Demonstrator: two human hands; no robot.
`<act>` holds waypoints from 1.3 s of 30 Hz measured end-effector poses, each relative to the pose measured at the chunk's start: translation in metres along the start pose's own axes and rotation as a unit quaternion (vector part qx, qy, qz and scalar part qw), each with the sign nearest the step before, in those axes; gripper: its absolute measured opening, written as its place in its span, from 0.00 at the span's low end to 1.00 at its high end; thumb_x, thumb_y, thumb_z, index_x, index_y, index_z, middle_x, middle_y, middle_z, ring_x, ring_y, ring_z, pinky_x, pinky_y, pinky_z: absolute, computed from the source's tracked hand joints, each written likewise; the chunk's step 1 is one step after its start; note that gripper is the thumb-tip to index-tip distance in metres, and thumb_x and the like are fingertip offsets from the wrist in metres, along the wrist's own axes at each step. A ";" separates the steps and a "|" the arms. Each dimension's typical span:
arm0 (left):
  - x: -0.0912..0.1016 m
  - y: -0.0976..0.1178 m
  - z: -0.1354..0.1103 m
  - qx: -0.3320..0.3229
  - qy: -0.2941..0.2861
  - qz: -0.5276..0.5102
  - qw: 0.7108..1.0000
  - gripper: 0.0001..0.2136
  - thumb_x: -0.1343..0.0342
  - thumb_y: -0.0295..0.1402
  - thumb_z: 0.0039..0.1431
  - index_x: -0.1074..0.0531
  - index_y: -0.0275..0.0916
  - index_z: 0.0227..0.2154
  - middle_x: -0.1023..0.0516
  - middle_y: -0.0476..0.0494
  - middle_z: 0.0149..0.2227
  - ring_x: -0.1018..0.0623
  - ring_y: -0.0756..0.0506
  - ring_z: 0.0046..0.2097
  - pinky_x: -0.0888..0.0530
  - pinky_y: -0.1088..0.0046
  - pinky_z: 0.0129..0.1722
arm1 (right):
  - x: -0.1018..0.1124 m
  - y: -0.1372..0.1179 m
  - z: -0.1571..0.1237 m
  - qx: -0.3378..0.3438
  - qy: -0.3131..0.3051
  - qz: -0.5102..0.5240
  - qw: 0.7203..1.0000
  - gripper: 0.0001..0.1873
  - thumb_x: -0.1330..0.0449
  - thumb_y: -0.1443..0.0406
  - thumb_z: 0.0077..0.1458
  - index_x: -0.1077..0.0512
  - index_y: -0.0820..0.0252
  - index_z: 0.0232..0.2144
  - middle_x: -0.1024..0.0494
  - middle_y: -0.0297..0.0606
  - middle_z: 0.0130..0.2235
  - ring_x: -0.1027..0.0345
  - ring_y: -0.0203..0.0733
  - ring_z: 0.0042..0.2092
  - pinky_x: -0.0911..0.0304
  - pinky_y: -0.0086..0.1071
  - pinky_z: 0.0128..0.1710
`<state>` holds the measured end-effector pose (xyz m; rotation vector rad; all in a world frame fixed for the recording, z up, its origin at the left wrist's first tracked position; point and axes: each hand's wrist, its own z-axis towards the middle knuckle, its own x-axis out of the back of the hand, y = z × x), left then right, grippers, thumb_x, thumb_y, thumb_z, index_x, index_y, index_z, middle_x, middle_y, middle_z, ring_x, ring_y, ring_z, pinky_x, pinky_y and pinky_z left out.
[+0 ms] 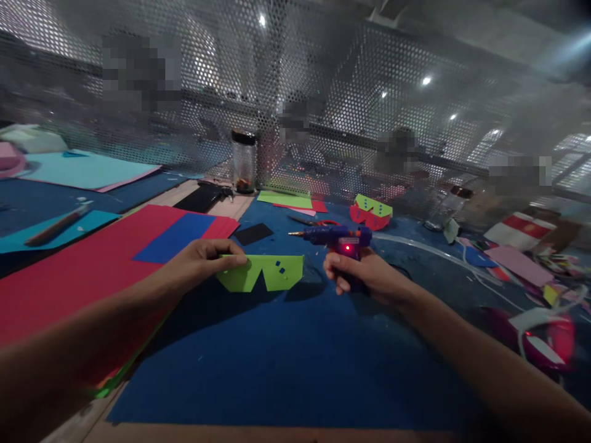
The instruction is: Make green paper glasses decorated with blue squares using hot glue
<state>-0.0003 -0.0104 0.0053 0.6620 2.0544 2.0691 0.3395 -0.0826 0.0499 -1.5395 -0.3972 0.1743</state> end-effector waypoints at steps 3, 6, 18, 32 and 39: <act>0.000 -0.002 -0.001 -0.001 0.005 0.005 1.000 0.16 0.26 0.50 0.54 0.17 0.42 0.29 0.18 0.47 0.28 0.22 0.46 0.31 0.26 0.73 0.32 | 0.009 -0.002 0.021 0.011 0.011 -0.005 1.000 0.27 0.26 0.43 0.56 0.23 0.60 0.31 0.22 0.32 0.30 0.33 0.30 0.25 0.25 0.30 0.29; 0.001 -0.006 -0.001 0.012 0.008 0.007 1.000 0.17 0.27 0.52 0.54 0.17 0.42 0.29 0.18 0.46 0.27 0.22 0.45 0.30 0.27 0.71 0.31 | 0.019 0.002 0.045 0.015 0.033 -0.022 0.999 0.26 0.24 0.45 0.55 0.23 0.61 0.32 0.21 0.33 0.32 0.31 0.31 0.25 0.25 0.29 0.29; -0.005 0.001 -0.013 0.064 0.041 0.025 0.997 0.19 0.30 0.57 0.53 0.18 0.46 0.25 0.21 0.44 0.27 0.21 0.39 0.31 0.24 0.64 0.32 | 0.033 0.031 0.119 -0.055 0.057 -0.147 0.986 0.18 0.26 0.53 0.59 0.25 0.59 0.32 0.21 0.36 0.30 0.26 0.36 0.26 0.27 0.30 0.26; 0.003 -0.008 -0.014 0.121 0.005 0.021 0.992 0.17 0.31 0.60 0.49 0.17 0.54 0.24 0.24 0.46 0.25 0.24 0.40 0.28 0.26 0.63 0.29 | 0.032 0.037 0.133 -0.088 0.060 -0.205 0.973 0.14 0.28 0.55 0.61 0.24 0.58 0.37 0.22 0.36 0.28 0.26 0.40 0.28 0.26 0.34 0.30; 0.008 -0.015 -0.014 0.123 -0.005 0.006 0.992 0.16 0.30 0.59 0.51 0.16 0.54 0.26 0.23 0.47 0.26 0.23 0.41 0.29 0.26 0.66 0.29 | 0.034 0.036 0.133 -0.097 0.051 -0.229 0.967 0.16 0.28 0.53 0.61 0.24 0.59 0.32 0.20 0.39 0.29 0.25 0.40 0.28 0.27 0.34 0.30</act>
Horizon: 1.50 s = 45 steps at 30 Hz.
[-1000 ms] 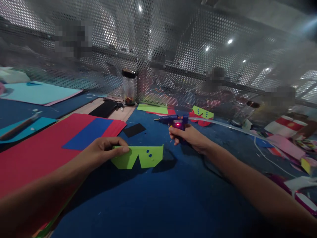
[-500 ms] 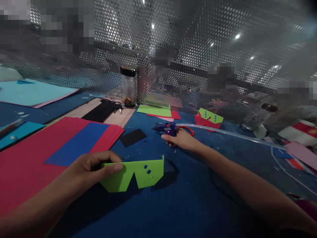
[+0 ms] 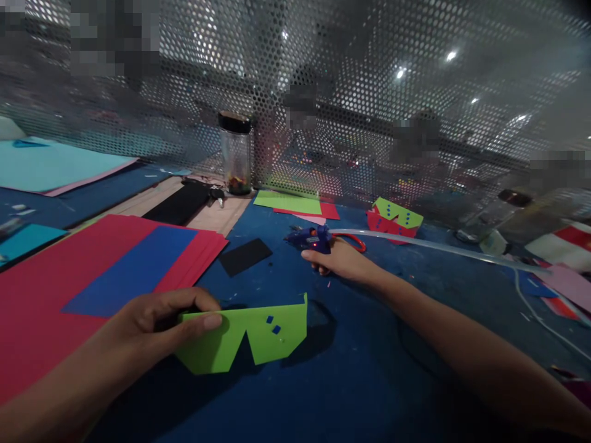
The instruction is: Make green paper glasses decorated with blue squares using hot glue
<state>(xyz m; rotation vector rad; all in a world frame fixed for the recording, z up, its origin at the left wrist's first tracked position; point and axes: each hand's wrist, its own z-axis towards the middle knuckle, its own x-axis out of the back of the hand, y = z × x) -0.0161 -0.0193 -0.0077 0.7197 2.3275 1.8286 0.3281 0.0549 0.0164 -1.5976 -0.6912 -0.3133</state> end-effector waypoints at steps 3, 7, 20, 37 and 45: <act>-0.001 0.001 -0.002 0.006 0.008 -0.003 1.000 0.18 0.29 0.59 0.50 0.16 0.50 0.26 0.24 0.47 0.25 0.24 0.43 0.28 0.28 0.69 0.27 | 0.000 -0.002 -0.001 -0.014 -0.001 -0.010 1.000 0.16 0.30 0.54 0.63 0.24 0.59 0.33 0.20 0.39 0.29 0.26 0.39 0.28 0.27 0.33 0.31; -0.002 0.002 -0.004 0.007 0.008 -0.013 1.000 0.19 0.30 0.58 0.54 0.17 0.47 0.27 0.24 0.48 0.26 0.24 0.45 0.29 0.29 0.73 0.28 | 0.000 -0.003 -0.002 -0.012 0.001 -0.020 1.000 0.15 0.32 0.55 0.65 0.25 0.60 0.33 0.19 0.39 0.30 0.26 0.38 0.28 0.28 0.33 0.31; -0.002 0.001 -0.003 0.006 0.007 -0.007 1.000 0.19 0.30 0.59 0.53 0.17 0.48 0.27 0.24 0.48 0.26 0.24 0.44 0.29 0.27 0.71 0.29 | -0.001 -0.007 -0.001 -0.021 0.003 -0.030 0.999 0.15 0.32 0.56 0.66 0.27 0.59 0.31 0.22 0.35 0.27 0.28 0.36 0.26 0.30 0.30 0.29; -0.002 0.000 -0.005 0.016 0.015 -0.018 1.000 0.18 0.30 0.58 0.52 0.17 0.49 0.27 0.24 0.48 0.26 0.24 0.44 0.29 0.27 0.70 0.28 | -0.003 -0.002 0.001 -0.019 0.009 -0.011 1.000 0.15 0.31 0.56 0.64 0.25 0.60 0.32 0.21 0.36 0.28 0.30 0.35 0.25 0.31 0.29 0.26; -0.006 0.006 -0.004 0.004 0.029 -0.024 0.999 0.20 0.29 0.59 0.53 0.18 0.46 0.27 0.23 0.49 0.26 0.23 0.44 0.29 0.27 0.72 0.29 | -0.002 -0.004 -0.003 -0.022 0.018 0.023 0.999 0.16 0.32 0.57 0.66 0.28 0.59 0.30 0.22 0.35 0.28 0.29 0.34 0.25 0.30 0.27 0.27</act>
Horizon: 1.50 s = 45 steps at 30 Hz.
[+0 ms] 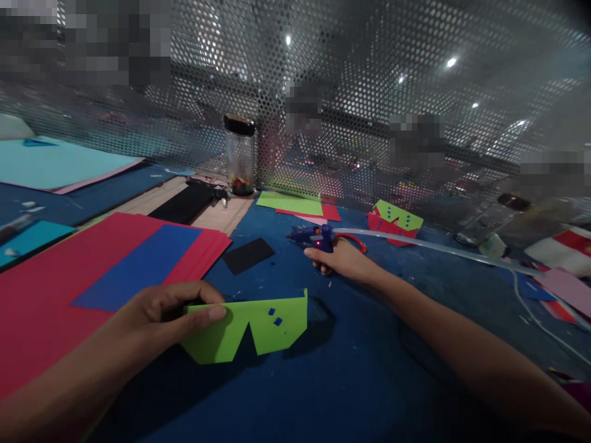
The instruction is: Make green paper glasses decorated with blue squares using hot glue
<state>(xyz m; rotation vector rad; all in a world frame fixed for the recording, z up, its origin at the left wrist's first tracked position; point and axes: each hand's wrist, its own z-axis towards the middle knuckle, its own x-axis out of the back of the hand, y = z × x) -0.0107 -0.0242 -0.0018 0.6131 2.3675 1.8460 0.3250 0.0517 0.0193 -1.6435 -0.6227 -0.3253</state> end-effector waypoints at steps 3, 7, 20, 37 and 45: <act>-0.005 0.008 -0.003 -0.003 0.023 0.000 1.000 0.20 0.29 0.58 0.52 0.18 0.45 0.27 0.22 0.49 0.26 0.23 0.44 0.29 0.27 0.71 0.30 | 0.002 -0.001 -0.007 0.020 -0.004 0.008 1.000 0.16 0.31 0.56 0.65 0.27 0.59 0.30 0.22 0.35 0.28 0.28 0.35 0.27 0.29 0.28 0.28; -0.011 0.018 -0.005 -0.017 0.045 -0.007 0.999 0.19 0.29 0.56 0.53 0.18 0.43 0.27 0.20 0.47 0.28 0.22 0.44 0.31 0.27 0.70 0.32 | 0.007 -0.004 -0.024 0.070 0.000 0.011 0.997 0.17 0.31 0.52 0.64 0.27 0.58 0.31 0.22 0.36 0.30 0.27 0.37 0.29 0.28 0.31 0.30; -0.002 0.016 0.009 -0.088 0.023 -0.043 0.995 0.15 0.27 0.46 0.57 0.19 0.38 0.32 0.19 0.47 0.29 0.23 0.47 0.32 0.27 0.71 0.34 | 0.004 -0.001 -0.145 0.092 0.039 -0.028 0.995 0.20 0.32 0.45 0.63 0.21 0.55 0.37 0.21 0.34 0.31 0.27 0.41 0.33 0.31 0.34 0.35; -0.003 0.021 0.006 -0.128 -0.001 0.009 0.992 0.14 0.28 0.44 0.59 0.19 0.38 0.33 0.18 0.49 0.31 0.23 0.46 0.34 0.29 0.71 0.36 | -0.017 0.030 -0.180 0.263 0.042 -0.234 0.935 0.14 0.35 0.50 0.68 0.24 0.53 0.41 0.23 0.37 0.39 0.30 0.41 0.35 0.38 0.30 0.36; -0.002 0.021 0.007 -0.139 -0.013 0.018 0.990 0.13 0.30 0.44 0.62 0.19 0.38 0.33 0.19 0.49 0.31 0.24 0.47 0.35 0.30 0.71 0.36 | -0.018 0.049 -0.174 0.292 0.031 -0.263 0.919 0.08 0.33 0.61 0.65 0.24 0.52 0.46 0.21 0.38 0.45 0.26 0.44 0.43 0.36 0.30 0.41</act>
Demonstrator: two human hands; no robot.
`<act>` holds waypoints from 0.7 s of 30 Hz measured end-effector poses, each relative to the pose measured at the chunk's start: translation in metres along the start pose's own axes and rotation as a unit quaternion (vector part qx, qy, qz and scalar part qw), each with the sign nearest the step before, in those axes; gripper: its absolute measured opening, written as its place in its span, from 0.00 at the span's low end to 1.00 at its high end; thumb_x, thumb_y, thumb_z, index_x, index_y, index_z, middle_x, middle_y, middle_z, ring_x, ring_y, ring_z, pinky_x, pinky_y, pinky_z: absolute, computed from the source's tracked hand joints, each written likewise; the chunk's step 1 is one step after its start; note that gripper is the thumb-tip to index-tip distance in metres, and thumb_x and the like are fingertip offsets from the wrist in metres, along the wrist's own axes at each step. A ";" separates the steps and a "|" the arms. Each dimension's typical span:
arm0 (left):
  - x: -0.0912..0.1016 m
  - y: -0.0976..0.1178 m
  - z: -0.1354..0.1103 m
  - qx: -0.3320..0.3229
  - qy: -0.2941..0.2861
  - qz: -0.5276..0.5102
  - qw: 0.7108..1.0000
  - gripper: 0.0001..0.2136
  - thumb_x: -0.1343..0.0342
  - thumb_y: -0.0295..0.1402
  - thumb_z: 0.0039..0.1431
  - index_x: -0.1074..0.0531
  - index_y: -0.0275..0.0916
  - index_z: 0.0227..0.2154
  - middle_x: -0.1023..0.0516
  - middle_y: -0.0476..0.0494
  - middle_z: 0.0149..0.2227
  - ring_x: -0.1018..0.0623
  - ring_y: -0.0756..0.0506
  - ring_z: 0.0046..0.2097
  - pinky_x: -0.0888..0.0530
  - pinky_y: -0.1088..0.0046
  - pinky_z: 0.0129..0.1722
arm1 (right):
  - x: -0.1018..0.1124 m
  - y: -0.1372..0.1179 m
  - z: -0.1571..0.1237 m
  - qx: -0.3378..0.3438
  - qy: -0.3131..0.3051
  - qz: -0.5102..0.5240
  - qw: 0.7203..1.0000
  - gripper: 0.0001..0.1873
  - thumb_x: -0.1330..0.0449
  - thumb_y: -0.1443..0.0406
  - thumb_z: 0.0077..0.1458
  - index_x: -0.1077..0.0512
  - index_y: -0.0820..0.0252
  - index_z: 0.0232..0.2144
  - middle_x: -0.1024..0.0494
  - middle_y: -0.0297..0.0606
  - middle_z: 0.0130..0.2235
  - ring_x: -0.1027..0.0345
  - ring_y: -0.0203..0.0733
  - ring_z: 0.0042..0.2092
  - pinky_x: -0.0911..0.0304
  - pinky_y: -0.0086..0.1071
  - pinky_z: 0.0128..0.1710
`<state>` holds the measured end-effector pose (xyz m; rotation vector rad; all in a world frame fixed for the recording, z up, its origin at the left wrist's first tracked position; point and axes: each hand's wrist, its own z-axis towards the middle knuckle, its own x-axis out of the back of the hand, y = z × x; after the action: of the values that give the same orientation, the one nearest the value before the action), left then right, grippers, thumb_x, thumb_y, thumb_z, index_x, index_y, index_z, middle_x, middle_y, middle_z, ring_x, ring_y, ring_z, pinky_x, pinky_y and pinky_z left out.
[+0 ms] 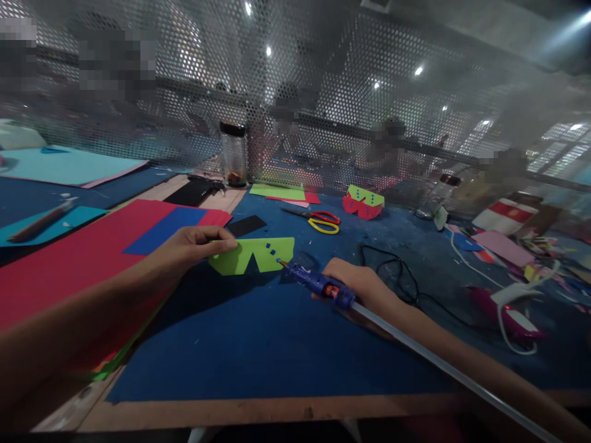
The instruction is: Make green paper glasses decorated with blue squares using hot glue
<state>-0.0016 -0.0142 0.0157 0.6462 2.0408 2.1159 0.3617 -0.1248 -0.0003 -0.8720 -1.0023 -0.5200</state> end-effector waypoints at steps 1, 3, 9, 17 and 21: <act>0.000 0.000 0.000 0.000 0.000 -0.002 1.000 0.13 0.30 0.44 0.62 0.19 0.38 0.33 0.19 0.49 0.31 0.24 0.47 0.35 0.30 0.71 0.36 | 0.002 -0.002 0.000 0.004 -0.006 -0.003 1.000 0.07 0.34 0.61 0.66 0.24 0.52 0.46 0.21 0.38 0.46 0.26 0.44 0.44 0.35 0.31 0.42; 0.000 0.000 0.000 -0.001 -0.001 -0.006 1.000 0.14 0.30 0.44 0.62 0.19 0.38 0.33 0.18 0.49 0.31 0.23 0.47 0.35 0.30 0.71 0.36 | 0.009 -0.007 0.000 0.019 -0.016 -0.010 1.000 0.06 0.38 0.63 0.69 0.25 0.53 0.48 0.22 0.38 0.46 0.26 0.44 0.45 0.35 0.31 0.43; 0.003 -0.005 0.004 -0.005 -0.005 0.003 1.000 0.16 0.28 0.47 0.59 0.19 0.38 0.34 0.17 0.48 0.30 0.22 0.46 0.34 0.29 0.70 0.36 | 0.027 -0.025 0.001 0.042 -0.024 -0.033 0.998 0.11 0.41 0.71 0.66 0.30 0.54 0.49 0.22 0.40 0.48 0.26 0.44 0.46 0.34 0.34 0.43; -0.001 -0.002 0.002 -0.008 0.001 0.004 1.000 0.16 0.27 0.46 0.57 0.19 0.38 0.33 0.18 0.49 0.30 0.24 0.47 0.33 0.31 0.72 0.34 | 0.030 -0.032 0.003 0.037 -0.029 -0.097 0.994 0.07 0.41 0.70 0.69 0.29 0.57 0.48 0.22 0.42 0.48 0.25 0.45 0.45 0.36 0.34 0.40; -0.005 0.003 -0.002 -0.011 0.010 0.004 1.000 0.14 0.29 0.44 0.58 0.19 0.38 0.31 0.18 0.47 0.29 0.24 0.47 0.33 0.31 0.70 0.35 | 0.033 -0.036 0.005 0.031 -0.049 -0.113 0.992 0.06 0.42 0.67 0.72 0.28 0.58 0.49 0.21 0.44 0.49 0.24 0.45 0.46 0.36 0.34 0.40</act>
<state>0.0034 -0.0180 0.0180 0.6350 2.0246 2.1555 0.3480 -0.1411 0.0441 -0.7390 -1.2085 -0.6383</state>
